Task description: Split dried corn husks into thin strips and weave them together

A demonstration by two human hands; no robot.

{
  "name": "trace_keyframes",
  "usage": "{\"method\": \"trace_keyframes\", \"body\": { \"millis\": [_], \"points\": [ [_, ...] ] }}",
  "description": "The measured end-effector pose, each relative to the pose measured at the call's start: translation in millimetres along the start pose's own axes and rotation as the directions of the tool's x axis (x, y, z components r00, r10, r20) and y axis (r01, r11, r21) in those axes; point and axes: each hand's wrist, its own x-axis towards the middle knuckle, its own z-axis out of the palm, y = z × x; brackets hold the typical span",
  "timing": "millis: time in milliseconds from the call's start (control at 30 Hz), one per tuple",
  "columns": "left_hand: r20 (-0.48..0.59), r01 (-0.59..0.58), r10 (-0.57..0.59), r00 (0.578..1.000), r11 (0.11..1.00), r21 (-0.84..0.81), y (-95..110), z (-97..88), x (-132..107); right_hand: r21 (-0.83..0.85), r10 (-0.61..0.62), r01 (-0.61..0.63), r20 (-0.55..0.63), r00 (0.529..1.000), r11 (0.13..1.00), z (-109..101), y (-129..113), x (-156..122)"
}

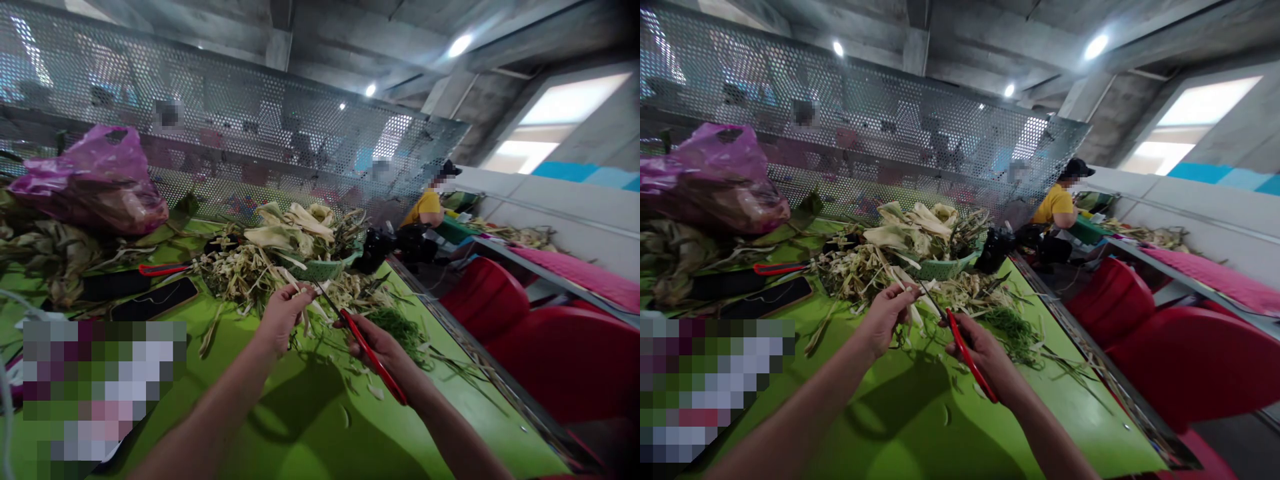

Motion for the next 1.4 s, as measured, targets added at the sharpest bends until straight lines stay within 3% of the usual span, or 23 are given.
{"method": "trace_keyframes", "body": {
  "millis": [333, 500, 667, 833, 1067, 1400],
  "points": [
    [0.155, -0.015, -0.016, 0.988, 0.980, 0.197, 14.0, -6.0, -5.6, -0.130, -0.002, -0.009, -0.082, 0.997, 0.991, -13.8, -5.4, -6.5],
    [0.203, -0.030, -0.029, 0.979, 0.959, 0.281, 14.0, -8.6, -2.0, -0.240, -0.025, 0.010, -0.062, 0.998, 0.971, -24.0, -11.6, -10.8],
    [0.272, -0.085, -0.009, 0.962, 0.939, 0.332, 12.7, -10.2, 1.3, -0.224, -0.026, 0.008, -0.080, 0.996, 0.975, -30.0, -13.8, -14.4],
    [0.273, -0.140, 0.042, 0.961, 0.927, 0.349, 14.2, -11.2, 2.2, -0.298, -0.034, 0.022, -0.035, 0.999, 0.954, -33.2, -18.1, -15.7],
    [0.225, -0.126, 0.048, 0.973, 0.929, 0.348, 16.6, -11.6, 0.4, -0.327, 0.012, 0.003, 0.044, 0.999, 0.945, -32.0, -20.7, -16.7],
    [0.257, -0.150, 0.035, 0.966, 0.884, 0.442, 17.2, -10.3, 0.3, -0.335, -0.006, 0.019, 0.039, 0.999, 0.942, -31.0, -19.1, -14.9]
  ]
}}
